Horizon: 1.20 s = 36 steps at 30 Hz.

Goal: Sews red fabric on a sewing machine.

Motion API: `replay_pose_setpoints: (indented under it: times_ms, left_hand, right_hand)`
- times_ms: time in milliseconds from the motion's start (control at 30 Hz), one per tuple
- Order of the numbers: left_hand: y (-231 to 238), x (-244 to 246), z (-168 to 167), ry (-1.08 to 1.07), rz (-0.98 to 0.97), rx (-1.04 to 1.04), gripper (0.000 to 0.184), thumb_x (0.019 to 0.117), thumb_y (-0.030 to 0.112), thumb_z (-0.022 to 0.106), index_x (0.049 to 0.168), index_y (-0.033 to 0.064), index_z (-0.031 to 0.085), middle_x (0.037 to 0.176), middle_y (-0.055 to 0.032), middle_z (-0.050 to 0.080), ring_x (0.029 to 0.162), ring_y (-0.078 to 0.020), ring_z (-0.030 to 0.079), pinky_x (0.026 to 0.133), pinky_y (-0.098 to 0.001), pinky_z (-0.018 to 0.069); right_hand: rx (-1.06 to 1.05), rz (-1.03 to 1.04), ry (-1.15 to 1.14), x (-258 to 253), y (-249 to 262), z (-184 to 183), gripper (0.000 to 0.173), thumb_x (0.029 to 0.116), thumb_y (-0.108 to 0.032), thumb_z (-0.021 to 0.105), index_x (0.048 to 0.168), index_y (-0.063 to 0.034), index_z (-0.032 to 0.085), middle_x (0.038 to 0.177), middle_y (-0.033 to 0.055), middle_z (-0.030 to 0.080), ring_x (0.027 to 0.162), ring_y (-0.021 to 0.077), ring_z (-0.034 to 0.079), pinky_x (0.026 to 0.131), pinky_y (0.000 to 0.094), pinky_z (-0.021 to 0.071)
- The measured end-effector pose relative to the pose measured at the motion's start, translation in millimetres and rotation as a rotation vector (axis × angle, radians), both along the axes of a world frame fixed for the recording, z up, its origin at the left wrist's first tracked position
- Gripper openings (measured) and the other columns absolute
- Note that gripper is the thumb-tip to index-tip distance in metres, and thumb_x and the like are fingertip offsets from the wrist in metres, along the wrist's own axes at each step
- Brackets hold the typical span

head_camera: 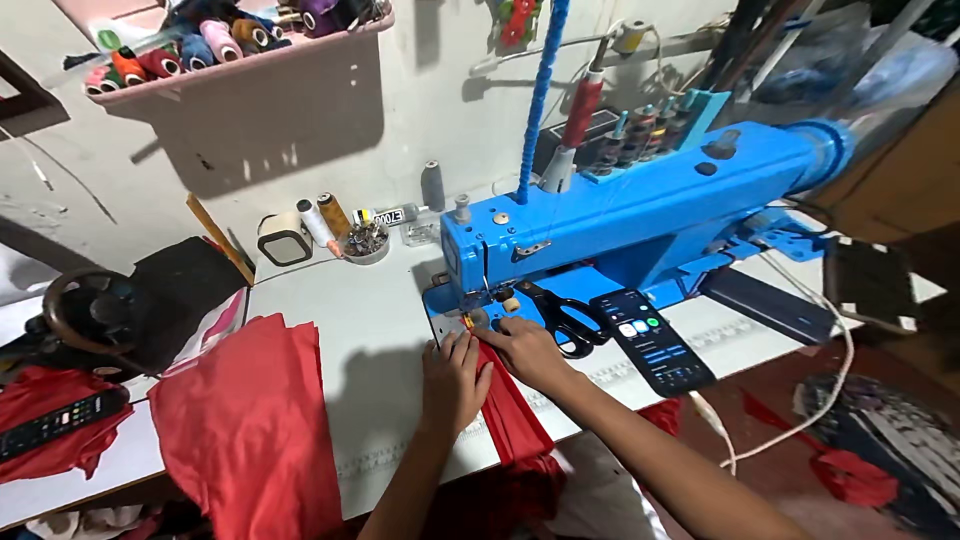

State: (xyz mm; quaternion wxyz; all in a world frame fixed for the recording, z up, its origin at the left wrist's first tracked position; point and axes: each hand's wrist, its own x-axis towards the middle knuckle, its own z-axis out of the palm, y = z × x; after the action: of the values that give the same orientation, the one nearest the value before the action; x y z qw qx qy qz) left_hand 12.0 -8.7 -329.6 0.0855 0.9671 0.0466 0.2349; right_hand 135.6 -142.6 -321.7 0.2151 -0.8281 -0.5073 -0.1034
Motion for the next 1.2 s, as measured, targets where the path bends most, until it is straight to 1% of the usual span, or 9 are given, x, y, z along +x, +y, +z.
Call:
replay_pose_setpoints:
  times_ms: [167, 300, 400, 700, 867, 1000, 1133, 1200]
  left_hand:
    - [0.9, -0.6, 1.0, 0.016, 0.002, -0.016, 0.045, 0.0993, 0.038, 0.055, 0.127, 0.0068, 0.072, 0.137, -0.0094, 0.067, 0.131, -0.0333, 0.060, 0.109, -0.0643, 0.0373]
    - [-0.2, 0.2, 1.9, 0.023, -0.002, -0.030, 0.045, 0.0992, 0.038, 0.056, 0.127, 0.0066, 0.071, 0.138, -0.0099, 0.066, 0.132, -0.0339, 0.059, 0.110, -0.0650, 0.0362]
    - [0.0, 0.2, 0.8, 0.016, 0.003, -0.023, 0.046, 0.0994, 0.039, 0.055, 0.129, 0.0070, 0.071, 0.138, -0.0093, 0.066, 0.132, -0.0337, 0.059, 0.111, -0.0654, 0.0353]
    - [0.7, 2.9, 2.0, 0.037, 0.006, -0.029, 0.046, 0.0996, 0.039, 0.055, 0.129, 0.0080, 0.071, 0.139, -0.0089, 0.066, 0.133, -0.0337, 0.058, 0.111, -0.0651, 0.0344]
    - [1.2, 3.4, 2.1, 0.016, 0.009, -0.044, 0.044, 0.0994, 0.040, 0.056, 0.127, 0.0097, 0.072, 0.138, -0.0096, 0.066, 0.133, -0.0362, 0.057, 0.111, -0.0664, 0.0348]
    - [0.4, 3.2, 3.1, 0.034, 0.014, -0.053, 0.044, 0.0995, 0.040, 0.056, 0.128, 0.0100, 0.072, 0.139, -0.0106, 0.065, 0.135, -0.0375, 0.055, 0.111, -0.0668, 0.0340]
    - [0.0, 3.0, 4.4, 0.044, 0.027, -0.044, 0.045, 0.0990, 0.041, 0.056, 0.128, 0.0109, 0.072, 0.135, -0.0147, 0.066, 0.134, -0.0377, 0.055, 0.112, -0.0657, 0.0346]
    - [1.1, 3.1, 2.5, 0.005, 0.017, -0.039, 0.042, 0.0985, 0.040, 0.058, 0.125, 0.0106, 0.073, 0.129, -0.0155, 0.068, 0.130, -0.0378, 0.058, 0.110, -0.0653, 0.0373]
  right_hand:
    - [0.006, 0.020, 0.011, 0.1, -0.6, 0.0, 0.037, 0.1012, -0.012, 0.053, 0.131, -0.0224, 0.071, 0.092, 0.0190, 0.068, 0.085, 0.0389, 0.068, 0.073, 0.0520, 0.0547]
    - [0.047, 0.045, 0.007, 1.3, -3.0, -0.6, 0.034, 0.1000, -0.012, 0.054, 0.126, -0.0199, 0.074, 0.093, 0.0194, 0.069, 0.087, 0.0399, 0.068, 0.074, 0.0534, 0.0544]
    - [0.015, 0.021, 0.020, 0.9, -2.4, 0.6, 0.034, 0.1002, -0.012, 0.054, 0.126, -0.0212, 0.074, 0.096, 0.0192, 0.069, 0.090, 0.0402, 0.067, 0.078, 0.0547, 0.0524]
    - [-0.008, 0.001, 0.033, 2.5, -1.4, 1.3, 0.034, 0.1015, -0.014, 0.052, 0.128, -0.0225, 0.073, 0.095, 0.0186, 0.069, 0.089, 0.0391, 0.067, 0.078, 0.0537, 0.0516]
    - [-0.040, -0.002, 0.043, 3.7, -0.1, 2.8, 0.035, 0.1016, -0.014, 0.052, 0.129, -0.0233, 0.072, 0.095, 0.0182, 0.068, 0.090, 0.0389, 0.067, 0.078, 0.0534, 0.0510]
    - [-0.003, 0.015, 0.036, 4.3, -1.2, 0.8, 0.035, 0.1011, -0.014, 0.052, 0.128, -0.0218, 0.073, 0.094, 0.0179, 0.068, 0.089, 0.0384, 0.067, 0.077, 0.0530, 0.0519]
    - [0.042, 0.061, 0.030, 5.8, -3.9, -1.2, 0.035, 0.1000, -0.012, 0.053, 0.127, -0.0191, 0.073, 0.091, 0.0169, 0.068, 0.086, 0.0371, 0.067, 0.076, 0.0513, 0.0526]
    - [0.071, 0.070, 0.022, 6.7, -3.8, -2.7, 0.034, 0.0994, -0.012, 0.053, 0.124, -0.0184, 0.075, 0.089, 0.0165, 0.068, 0.084, 0.0362, 0.067, 0.073, 0.0508, 0.0527]
